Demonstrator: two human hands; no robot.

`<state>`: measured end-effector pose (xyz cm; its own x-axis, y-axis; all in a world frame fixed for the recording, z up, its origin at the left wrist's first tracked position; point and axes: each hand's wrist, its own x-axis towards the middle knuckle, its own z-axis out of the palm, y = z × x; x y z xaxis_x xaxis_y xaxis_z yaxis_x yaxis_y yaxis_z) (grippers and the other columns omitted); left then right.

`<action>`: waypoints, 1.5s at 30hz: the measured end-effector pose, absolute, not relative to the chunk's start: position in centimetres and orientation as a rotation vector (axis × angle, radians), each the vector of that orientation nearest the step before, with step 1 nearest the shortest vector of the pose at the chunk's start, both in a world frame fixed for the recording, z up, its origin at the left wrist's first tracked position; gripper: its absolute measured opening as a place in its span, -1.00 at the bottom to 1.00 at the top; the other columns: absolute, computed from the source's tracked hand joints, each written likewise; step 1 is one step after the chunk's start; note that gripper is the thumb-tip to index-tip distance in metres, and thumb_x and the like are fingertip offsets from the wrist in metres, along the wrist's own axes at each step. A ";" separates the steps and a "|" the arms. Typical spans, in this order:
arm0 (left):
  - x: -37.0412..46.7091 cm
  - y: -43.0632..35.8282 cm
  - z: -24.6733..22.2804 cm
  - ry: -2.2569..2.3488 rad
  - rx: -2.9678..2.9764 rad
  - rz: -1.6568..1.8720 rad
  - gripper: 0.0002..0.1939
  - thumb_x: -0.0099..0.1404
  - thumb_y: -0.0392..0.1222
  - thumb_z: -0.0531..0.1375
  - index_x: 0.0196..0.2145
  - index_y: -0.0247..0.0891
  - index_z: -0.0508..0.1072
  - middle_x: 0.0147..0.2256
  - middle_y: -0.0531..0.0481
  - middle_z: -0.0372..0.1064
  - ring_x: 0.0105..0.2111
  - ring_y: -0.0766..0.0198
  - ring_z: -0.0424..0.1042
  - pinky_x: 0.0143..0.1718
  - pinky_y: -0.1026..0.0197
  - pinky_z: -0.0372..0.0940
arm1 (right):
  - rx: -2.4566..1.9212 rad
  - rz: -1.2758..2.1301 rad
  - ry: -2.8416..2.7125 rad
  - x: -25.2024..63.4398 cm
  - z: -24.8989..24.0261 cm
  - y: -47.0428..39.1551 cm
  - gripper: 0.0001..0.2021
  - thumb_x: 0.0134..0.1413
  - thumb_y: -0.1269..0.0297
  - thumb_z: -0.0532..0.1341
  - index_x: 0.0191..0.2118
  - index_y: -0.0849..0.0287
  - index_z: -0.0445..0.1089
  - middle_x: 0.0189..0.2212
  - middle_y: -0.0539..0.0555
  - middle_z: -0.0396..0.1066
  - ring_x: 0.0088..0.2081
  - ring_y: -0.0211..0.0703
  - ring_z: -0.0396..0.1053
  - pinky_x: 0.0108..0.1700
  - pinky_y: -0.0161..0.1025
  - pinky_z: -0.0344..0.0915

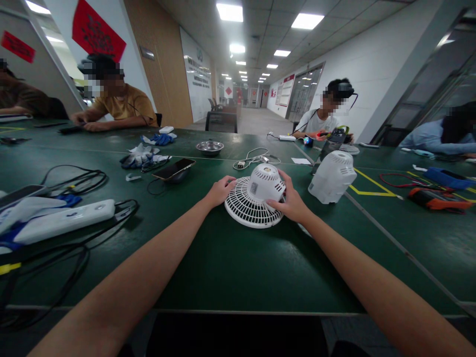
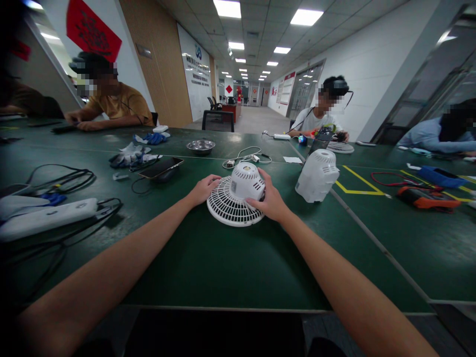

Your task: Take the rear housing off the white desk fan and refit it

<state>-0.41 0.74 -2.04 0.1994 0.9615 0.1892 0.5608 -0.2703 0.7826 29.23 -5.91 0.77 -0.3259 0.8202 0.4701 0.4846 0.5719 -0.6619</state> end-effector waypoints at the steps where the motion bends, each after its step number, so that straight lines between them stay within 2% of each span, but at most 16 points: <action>1: -0.4 0.7 -2.0 1.412 1.911 0.921 -0.56 0.47 0.05 0.03 0.14 -0.24 0.41 -0.02 -0.15 0.54 -0.10 0.10 0.54 -0.08 0.12 0.40 | -1.042 0.521 -1.986 29.2 0.8 -5.9 0.07 -0.04 0.05 0.45 0.45 -0.04 -0.20 0.10 0.23 0.41 0.09 0.31 0.43 0.19 0.34 0.30; 13: -0.4 0.2 -1.6 1.393 1.916 0.907 -0.54 0.48 0.04 0.02 0.16 -0.26 0.39 0.00 -0.18 0.53 -0.11 0.10 0.55 -0.10 0.13 0.40 | -1.035 0.528 -1.987 29.1 1.0 -6.3 0.05 -0.03 0.01 0.44 0.44 -0.07 -0.19 0.13 0.24 0.39 0.11 0.35 0.41 0.19 0.40 0.27; 24: -0.4 0.5 -1.9 1.415 1.962 0.938 -0.56 0.48 0.03 0.02 0.13 -0.28 0.42 0.00 -0.18 0.53 -0.08 0.09 0.53 -0.03 0.10 0.37 | -1.041 0.510 -1.992 29.2 0.9 -6.1 0.05 -0.03 0.01 0.43 0.44 -0.07 -0.20 0.13 0.23 0.39 0.10 0.35 0.42 0.21 0.39 0.25; 29: -0.4 0.1 -1.7 1.403 1.940 0.915 -0.54 0.49 0.05 0.01 0.15 -0.27 0.40 0.00 -0.18 0.53 -0.11 0.12 0.54 -0.09 0.14 0.39 | -1.059 0.513 -1.993 29.1 1.1 -6.2 0.06 -0.04 0.02 0.44 0.45 -0.05 -0.20 0.11 0.24 0.40 0.09 0.34 0.43 0.19 0.38 0.28; 45: -0.3 -0.1 -1.3 1.399 1.924 0.906 -0.55 0.49 0.03 0.02 0.17 -0.26 0.38 0.03 -0.18 0.51 -0.09 0.10 0.53 -0.07 0.11 0.38 | -1.046 0.535 -1.985 29.2 1.0 -6.2 0.05 -0.04 0.01 0.44 0.44 -0.08 -0.19 0.15 0.23 0.39 0.13 0.37 0.40 0.19 0.41 0.28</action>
